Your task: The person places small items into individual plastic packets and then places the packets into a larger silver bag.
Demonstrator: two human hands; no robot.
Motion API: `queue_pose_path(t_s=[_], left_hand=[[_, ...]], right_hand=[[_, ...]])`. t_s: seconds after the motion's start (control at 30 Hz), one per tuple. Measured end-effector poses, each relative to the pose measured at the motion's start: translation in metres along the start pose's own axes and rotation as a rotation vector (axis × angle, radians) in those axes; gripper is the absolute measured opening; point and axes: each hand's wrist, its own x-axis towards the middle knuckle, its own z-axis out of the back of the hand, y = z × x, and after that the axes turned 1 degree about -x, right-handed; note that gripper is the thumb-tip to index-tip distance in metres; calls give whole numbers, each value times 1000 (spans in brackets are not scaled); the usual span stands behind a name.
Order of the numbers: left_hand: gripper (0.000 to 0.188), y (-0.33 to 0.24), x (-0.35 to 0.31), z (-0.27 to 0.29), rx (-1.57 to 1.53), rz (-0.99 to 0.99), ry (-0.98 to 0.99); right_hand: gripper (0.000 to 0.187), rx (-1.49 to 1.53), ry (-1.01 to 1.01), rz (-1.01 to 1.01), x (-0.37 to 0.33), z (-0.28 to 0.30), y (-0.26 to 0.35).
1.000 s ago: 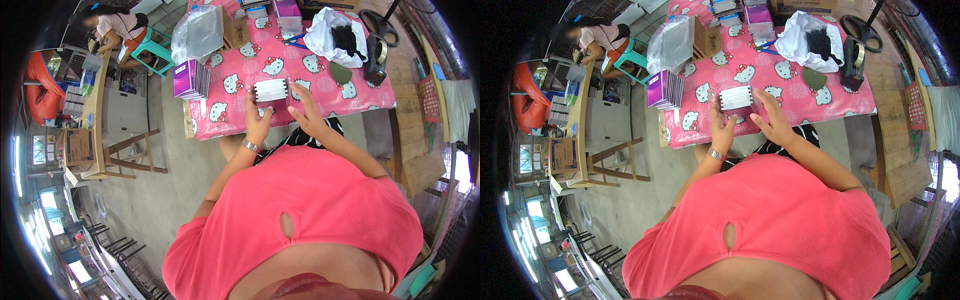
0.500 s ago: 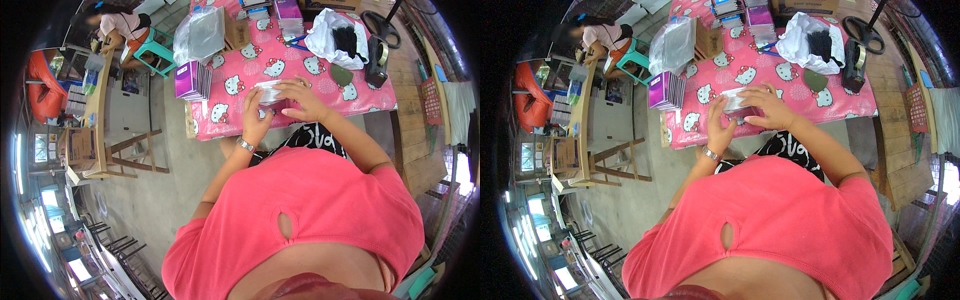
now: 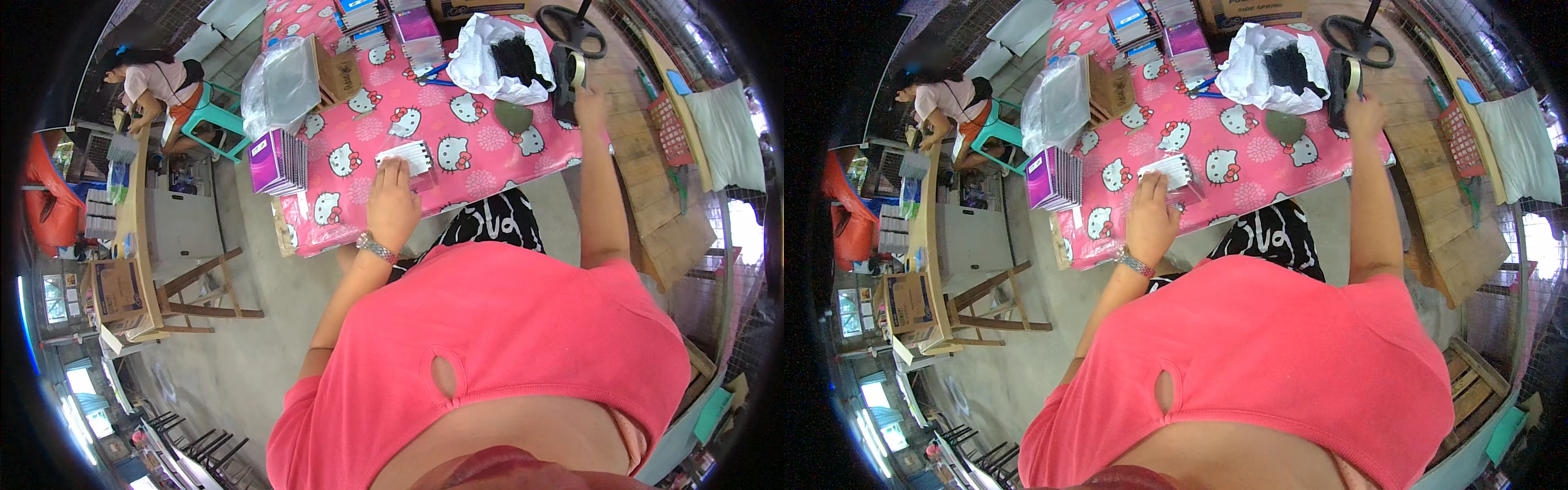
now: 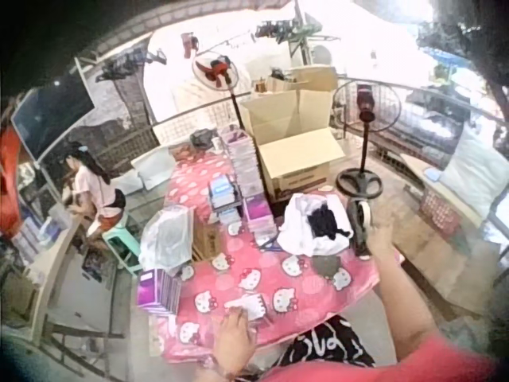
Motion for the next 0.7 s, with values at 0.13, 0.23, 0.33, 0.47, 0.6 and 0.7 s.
queue_pose_path(t_s=[0.13,0.23,0.33,0.47,0.6,0.7], left_hand=[[62,-13,-5,0,171,-14,7],[66,-13,-7,-5,220,-11,32],[65,-13,-7,-6,203,-7,22],[65,-7,-13,-7,218,18,24],[66,-14,-10,-9,155,9,16],[69,-19,-7,0,121,33,21]], right_hand=[[19,261,459,-466,14,3,-35],[11,725,490,-510,11,3,-40],[11,927,407,-605,4,-1,-38],[16,1176,304,-546,-43,-6,-23],[11,1407,392,-782,-56,-31,-61],[4,1451,995,-829,-65,-58,-25]])
